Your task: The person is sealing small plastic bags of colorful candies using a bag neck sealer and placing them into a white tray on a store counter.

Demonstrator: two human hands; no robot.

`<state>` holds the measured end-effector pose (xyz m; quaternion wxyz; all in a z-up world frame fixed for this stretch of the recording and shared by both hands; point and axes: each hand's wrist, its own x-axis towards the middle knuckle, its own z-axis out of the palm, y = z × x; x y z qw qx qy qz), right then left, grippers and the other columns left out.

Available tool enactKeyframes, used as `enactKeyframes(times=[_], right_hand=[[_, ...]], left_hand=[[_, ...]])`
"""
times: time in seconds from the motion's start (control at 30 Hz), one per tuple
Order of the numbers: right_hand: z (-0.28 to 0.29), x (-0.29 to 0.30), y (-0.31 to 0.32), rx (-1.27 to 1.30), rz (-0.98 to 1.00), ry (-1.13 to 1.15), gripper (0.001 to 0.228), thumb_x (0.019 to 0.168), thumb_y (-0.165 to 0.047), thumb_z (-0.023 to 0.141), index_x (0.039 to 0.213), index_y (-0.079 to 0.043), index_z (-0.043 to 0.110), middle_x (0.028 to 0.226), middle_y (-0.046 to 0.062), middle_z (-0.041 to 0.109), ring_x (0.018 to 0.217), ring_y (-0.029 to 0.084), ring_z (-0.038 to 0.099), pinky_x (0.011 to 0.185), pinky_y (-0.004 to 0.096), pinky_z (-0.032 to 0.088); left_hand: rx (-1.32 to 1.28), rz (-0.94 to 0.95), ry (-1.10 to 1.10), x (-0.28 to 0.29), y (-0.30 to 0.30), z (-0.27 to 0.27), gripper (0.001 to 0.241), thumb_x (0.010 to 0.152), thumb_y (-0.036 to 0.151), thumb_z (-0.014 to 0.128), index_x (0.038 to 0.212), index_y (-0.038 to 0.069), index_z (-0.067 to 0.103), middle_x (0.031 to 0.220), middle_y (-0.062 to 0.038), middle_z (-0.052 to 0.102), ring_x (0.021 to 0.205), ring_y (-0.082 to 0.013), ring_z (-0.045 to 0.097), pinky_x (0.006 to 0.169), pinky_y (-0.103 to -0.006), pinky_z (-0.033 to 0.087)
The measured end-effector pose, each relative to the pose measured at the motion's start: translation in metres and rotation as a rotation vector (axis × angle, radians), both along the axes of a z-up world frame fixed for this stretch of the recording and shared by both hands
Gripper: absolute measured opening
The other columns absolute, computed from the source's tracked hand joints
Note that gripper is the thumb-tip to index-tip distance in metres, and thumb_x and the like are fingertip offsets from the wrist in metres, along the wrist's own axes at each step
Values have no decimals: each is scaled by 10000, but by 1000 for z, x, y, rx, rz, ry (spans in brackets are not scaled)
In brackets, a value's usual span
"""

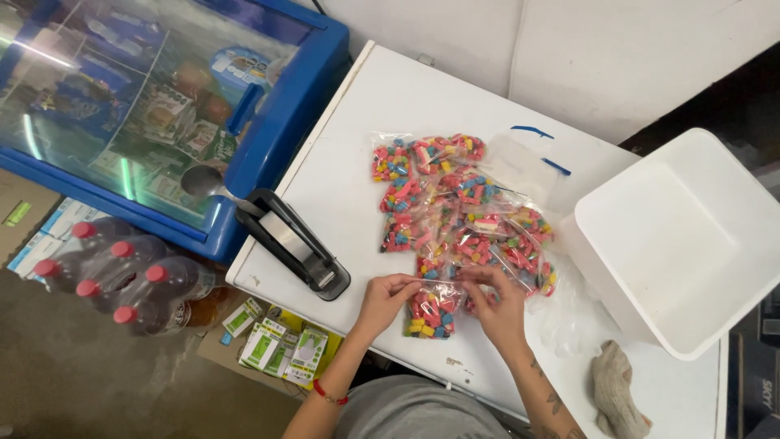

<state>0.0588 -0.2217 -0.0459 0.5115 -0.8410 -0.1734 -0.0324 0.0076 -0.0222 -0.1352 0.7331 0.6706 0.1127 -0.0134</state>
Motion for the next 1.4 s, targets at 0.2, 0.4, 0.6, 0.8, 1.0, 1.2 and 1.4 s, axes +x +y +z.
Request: enactKeyframes(times=[0.2, 0.4, 0.6, 0.8, 1.0, 1.2, 1.4], right_hand=[[36, -17, 110, 56, 263, -122, 125, 894, -142, 766, 1014, -143, 802, 934, 69, 788, 891, 261, 756, 824, 363, 583], [35, 8, 193, -206, 460, 289, 310, 832, -335, 814, 938, -44, 798, 1032, 136, 659, 763, 211, 559, 702, 367, 524], [-6, 29, 211, -296, 449, 518, 224, 745, -366, 837, 797, -149, 814, 922, 22, 664, 681, 148, 483, 598, 285, 419], [28, 6, 196, -175, 436, 619, 277, 781, -337, 832, 821, -65, 797, 1139, 109, 608, 1040, 264, 517, 884, 387, 478], [9, -1, 169, -216, 502, 554, 286, 813, -308, 807, 809, -23, 781, 1113, 152, 571, 1054, 282, 500, 902, 389, 449], [-6, 7, 172, -603, 519, -66, 164, 773, -211, 797, 750, -49, 788, 1059, 120, 554, 1080, 330, 542, 916, 393, 488], [62, 15, 107, -214, 395, 183, 164, 873, -216, 759, 908, -56, 775, 1013, 83, 504, 889, 262, 554, 784, 372, 515]], left_hand=[[7, 39, -1, -7, 14, 17, 217, 943, 178, 759, 1119, 54, 785, 1021, -180, 780, 990, -213, 736, 849, -359, 596], [93, 133, 1, -11, 51, 43, 370, 930, 176, 755, 1256, 13, 692, 1167, -220, 736, 1122, -337, 685, 951, -490, 550], [101, 123, 36, -11, 38, -4, 487, 942, 216, 741, 1348, -16, 608, 1284, -240, 681, 1223, -409, 625, 1019, -548, 508], [22, 42, 117, -13, 48, 6, 664, 1003, 287, 674, 1499, -32, 368, 1456, -265, 497, 1334, -427, 495, 1119, -580, 411], [8, 55, 120, -19, 39, -41, 475, 977, 268, 705, 1343, 21, 530, 1232, -191, 609, 1139, -314, 587, 972, -472, 474], [0, 77, 134, -35, 26, -82, 298, 952, 249, 736, 1188, 73, 692, 1007, -119, 720, 943, -203, 680, 825, -363, 538], [-58, 75, 60, -3, 28, -48, 217, 936, 212, 753, 1094, 67, 788, 887, -90, 790, 842, -128, 706, 772, -293, 576]])
